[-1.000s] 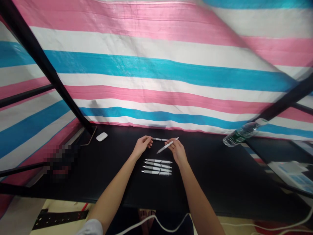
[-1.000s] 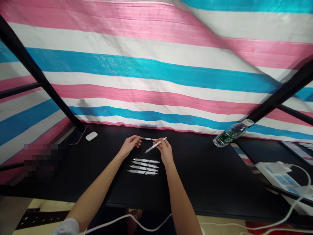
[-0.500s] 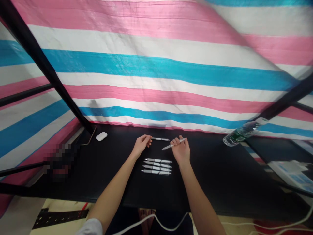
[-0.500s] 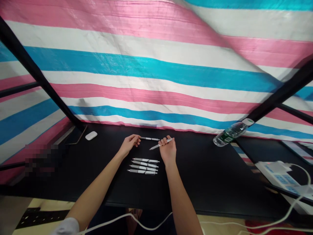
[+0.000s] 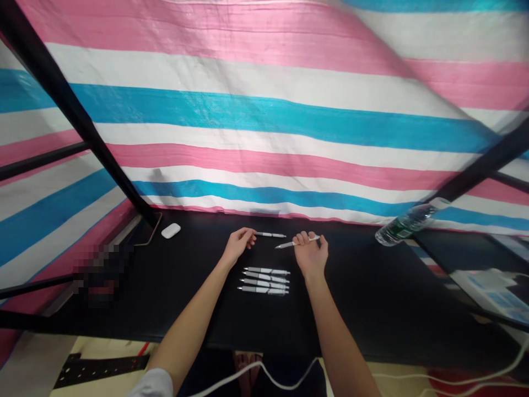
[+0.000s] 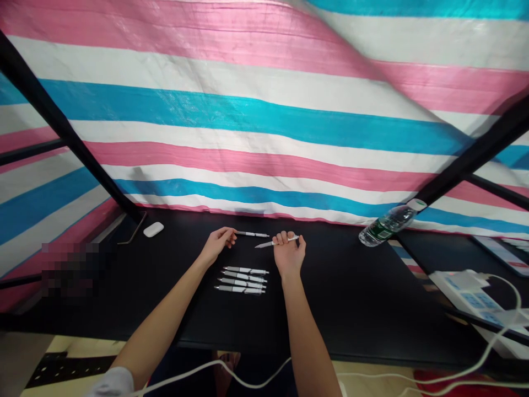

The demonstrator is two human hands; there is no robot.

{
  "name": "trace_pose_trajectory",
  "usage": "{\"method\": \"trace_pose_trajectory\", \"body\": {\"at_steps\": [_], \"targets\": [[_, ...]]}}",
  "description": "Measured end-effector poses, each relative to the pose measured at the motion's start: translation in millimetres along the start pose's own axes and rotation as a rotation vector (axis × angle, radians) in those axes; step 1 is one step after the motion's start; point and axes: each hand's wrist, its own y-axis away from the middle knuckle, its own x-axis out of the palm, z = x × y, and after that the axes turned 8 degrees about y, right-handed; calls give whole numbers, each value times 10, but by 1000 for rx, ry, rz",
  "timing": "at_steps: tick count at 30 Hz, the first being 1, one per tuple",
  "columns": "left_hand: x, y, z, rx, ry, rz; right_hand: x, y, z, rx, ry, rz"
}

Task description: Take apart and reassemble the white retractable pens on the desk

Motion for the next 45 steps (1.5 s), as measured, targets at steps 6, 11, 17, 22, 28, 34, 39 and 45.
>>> {"method": "trace_pose_trajectory", "body": {"at_steps": [6,11,17,22,28,34,39,45], "targets": [[-18,-7,13,12,-49,6,-18,-10,-13,-1,-42,21],[62,86,-16,296,-421,107,74,52,-53,91,29,53],[241,227,-63,429,-611,432,216,126,-183,262,13,168],[147,189,-96,392,-736,456,126,48,-270,207,272,148],[-13,124,-94,306,-906,561,-113,-52,-321,10,837,-149],[-14,124,-70,290,-961,585,-138,-56,-330,8,905,-211],[20,151,-79,288,-915,579,-152,-57,-345,-9,913,-197],[63,166,-57,253,-816,603,-171,-64,-360,0,923,-190]]}}
